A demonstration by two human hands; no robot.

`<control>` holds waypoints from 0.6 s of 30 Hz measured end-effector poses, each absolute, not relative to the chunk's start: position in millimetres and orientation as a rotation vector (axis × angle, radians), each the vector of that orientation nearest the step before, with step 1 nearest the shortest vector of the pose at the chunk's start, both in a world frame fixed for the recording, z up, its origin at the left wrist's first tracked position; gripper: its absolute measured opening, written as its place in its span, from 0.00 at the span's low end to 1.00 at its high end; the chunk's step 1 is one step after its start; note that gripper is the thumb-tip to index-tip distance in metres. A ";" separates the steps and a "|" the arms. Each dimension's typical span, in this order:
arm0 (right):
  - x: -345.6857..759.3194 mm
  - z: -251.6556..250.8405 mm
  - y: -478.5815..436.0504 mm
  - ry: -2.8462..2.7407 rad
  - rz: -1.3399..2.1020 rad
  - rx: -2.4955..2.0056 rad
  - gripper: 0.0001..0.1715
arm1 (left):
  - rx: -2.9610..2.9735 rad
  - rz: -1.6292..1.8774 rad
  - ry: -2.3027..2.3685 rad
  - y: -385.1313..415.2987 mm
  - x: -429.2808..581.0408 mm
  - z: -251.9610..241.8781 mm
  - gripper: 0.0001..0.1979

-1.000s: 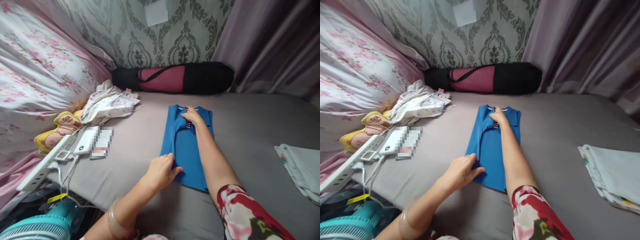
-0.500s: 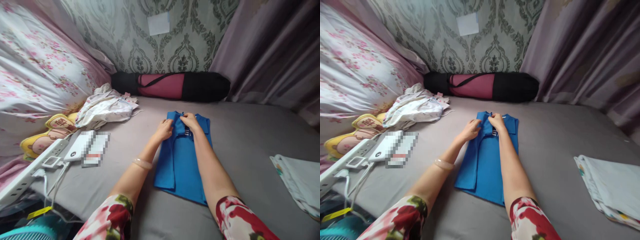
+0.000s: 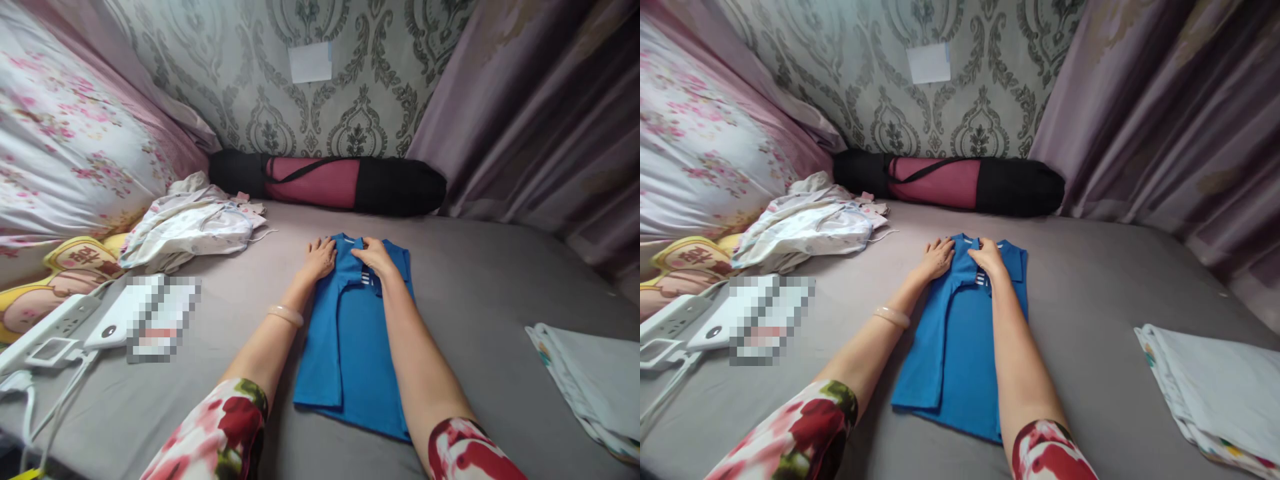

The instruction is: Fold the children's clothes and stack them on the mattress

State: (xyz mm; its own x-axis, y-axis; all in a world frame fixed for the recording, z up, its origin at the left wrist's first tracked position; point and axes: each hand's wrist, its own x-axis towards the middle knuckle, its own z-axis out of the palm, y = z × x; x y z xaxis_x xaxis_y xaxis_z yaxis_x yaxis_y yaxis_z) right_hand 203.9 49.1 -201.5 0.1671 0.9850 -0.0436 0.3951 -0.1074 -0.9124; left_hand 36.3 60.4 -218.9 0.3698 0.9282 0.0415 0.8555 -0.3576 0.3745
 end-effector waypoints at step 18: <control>176.5 -178.3 34.2 -2.122 0.926 -1.397 0.24 | 2.261 0.489 1.426 85.2 16.9 -226.3 0.28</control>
